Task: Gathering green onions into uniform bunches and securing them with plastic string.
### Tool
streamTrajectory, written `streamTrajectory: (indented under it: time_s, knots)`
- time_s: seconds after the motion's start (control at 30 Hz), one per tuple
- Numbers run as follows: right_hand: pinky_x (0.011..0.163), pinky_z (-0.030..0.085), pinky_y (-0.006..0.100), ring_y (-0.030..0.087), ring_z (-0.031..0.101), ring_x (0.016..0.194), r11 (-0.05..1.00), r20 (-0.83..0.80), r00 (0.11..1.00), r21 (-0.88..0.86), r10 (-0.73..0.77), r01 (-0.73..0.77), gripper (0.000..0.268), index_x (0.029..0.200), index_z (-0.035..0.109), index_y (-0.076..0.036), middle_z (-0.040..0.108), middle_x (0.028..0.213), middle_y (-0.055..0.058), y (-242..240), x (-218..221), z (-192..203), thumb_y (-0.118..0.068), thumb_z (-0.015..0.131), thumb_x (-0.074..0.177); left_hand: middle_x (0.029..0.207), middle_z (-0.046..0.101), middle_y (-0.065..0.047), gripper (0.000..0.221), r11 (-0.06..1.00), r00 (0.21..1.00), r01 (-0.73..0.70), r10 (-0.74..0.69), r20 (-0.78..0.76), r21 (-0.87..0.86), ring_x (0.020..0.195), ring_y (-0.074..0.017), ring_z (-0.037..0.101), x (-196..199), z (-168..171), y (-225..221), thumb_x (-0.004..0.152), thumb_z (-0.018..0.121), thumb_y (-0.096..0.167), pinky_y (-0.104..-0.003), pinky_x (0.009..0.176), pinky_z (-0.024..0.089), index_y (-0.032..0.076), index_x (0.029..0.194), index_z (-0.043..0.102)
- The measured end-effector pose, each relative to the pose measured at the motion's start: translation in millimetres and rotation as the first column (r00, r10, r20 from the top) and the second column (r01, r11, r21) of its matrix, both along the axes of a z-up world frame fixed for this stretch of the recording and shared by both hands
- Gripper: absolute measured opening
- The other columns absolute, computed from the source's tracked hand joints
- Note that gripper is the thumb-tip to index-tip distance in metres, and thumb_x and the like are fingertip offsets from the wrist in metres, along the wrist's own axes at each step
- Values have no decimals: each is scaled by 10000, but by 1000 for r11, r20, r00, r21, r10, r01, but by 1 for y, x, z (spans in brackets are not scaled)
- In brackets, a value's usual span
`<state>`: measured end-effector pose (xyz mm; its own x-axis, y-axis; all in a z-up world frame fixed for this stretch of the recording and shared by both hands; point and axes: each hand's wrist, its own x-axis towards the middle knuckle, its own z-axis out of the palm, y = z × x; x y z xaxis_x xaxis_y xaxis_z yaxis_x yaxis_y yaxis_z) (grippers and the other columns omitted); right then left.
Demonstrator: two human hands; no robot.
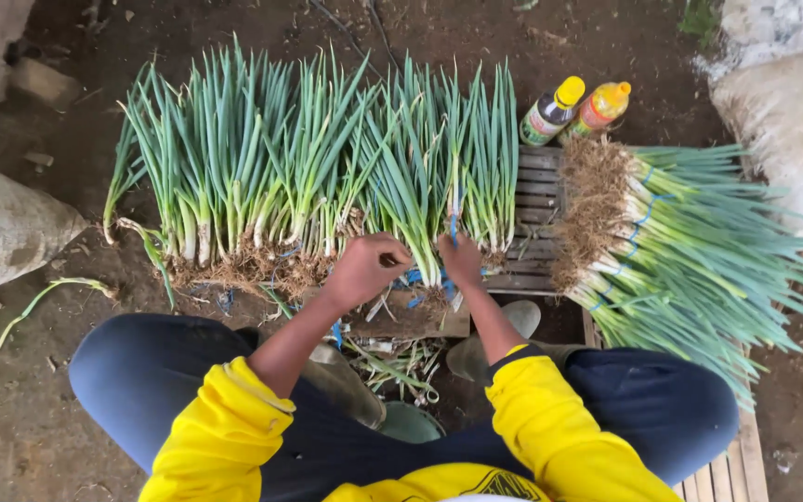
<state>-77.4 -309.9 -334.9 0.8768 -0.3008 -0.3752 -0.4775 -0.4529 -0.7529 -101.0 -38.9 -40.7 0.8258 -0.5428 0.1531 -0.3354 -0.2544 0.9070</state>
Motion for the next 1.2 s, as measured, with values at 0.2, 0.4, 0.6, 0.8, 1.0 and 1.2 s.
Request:
streamTrajectory:
  time_s: [0.2,0.4,0.6,0.8,1.0,1.2]
  knots:
    - [1019,569,539,474,534,1372,771,-272,855,-372,442,-517,1363,1581,214,169,449,1492,403,41,-29,81,-926,565,850,960,735,-158,52,968,969,-248,248,-2,-37,894,-344,742,15,12,31,899,765,-28,-462,731,672,10,932,750]
    - [884,655,600,529,577,1304,898,-286,897,-186,338,-398,991,1610,227,83,422,1487,421,29,-21,5,-410,781,953,990,735,-158,48,921,919,-382,371,-129,-71,874,-272,756,12,-24,50,917,749,-12,-408,742,664,17,955,747]
    - [825,589,554,377,664,1100,958,-236,942,216,239,-188,858,1576,399,97,581,1395,317,0,-26,50,-428,750,994,1145,672,-193,64,917,863,-395,390,-321,51,854,-234,745,5,-52,47,1005,651,31,-403,654,600,25,1042,704]
    - [892,594,587,460,591,1254,777,-267,964,605,-6,173,608,1343,665,-43,394,1544,300,-14,-34,113,-374,861,872,1116,657,-162,81,946,841,-323,303,-448,31,856,-187,737,21,-85,32,1034,607,74,-377,655,553,31,1069,666]
    - [1160,282,642,529,261,1486,717,-181,977,666,-115,208,389,1089,614,-103,349,1518,296,-11,-55,216,-386,803,901,1096,673,-196,215,965,799,-260,201,-567,-24,879,-249,737,9,-42,20,1094,529,167,-435,799,600,-3,1132,655]
    - [908,554,450,299,669,1084,966,-5,1000,258,19,-17,537,1265,689,-61,653,1187,163,37,-77,267,-488,786,954,1154,692,-213,408,967,788,-237,137,-601,-91,1073,-326,714,13,-79,16,1136,475,369,-530,979,562,27,1162,696]
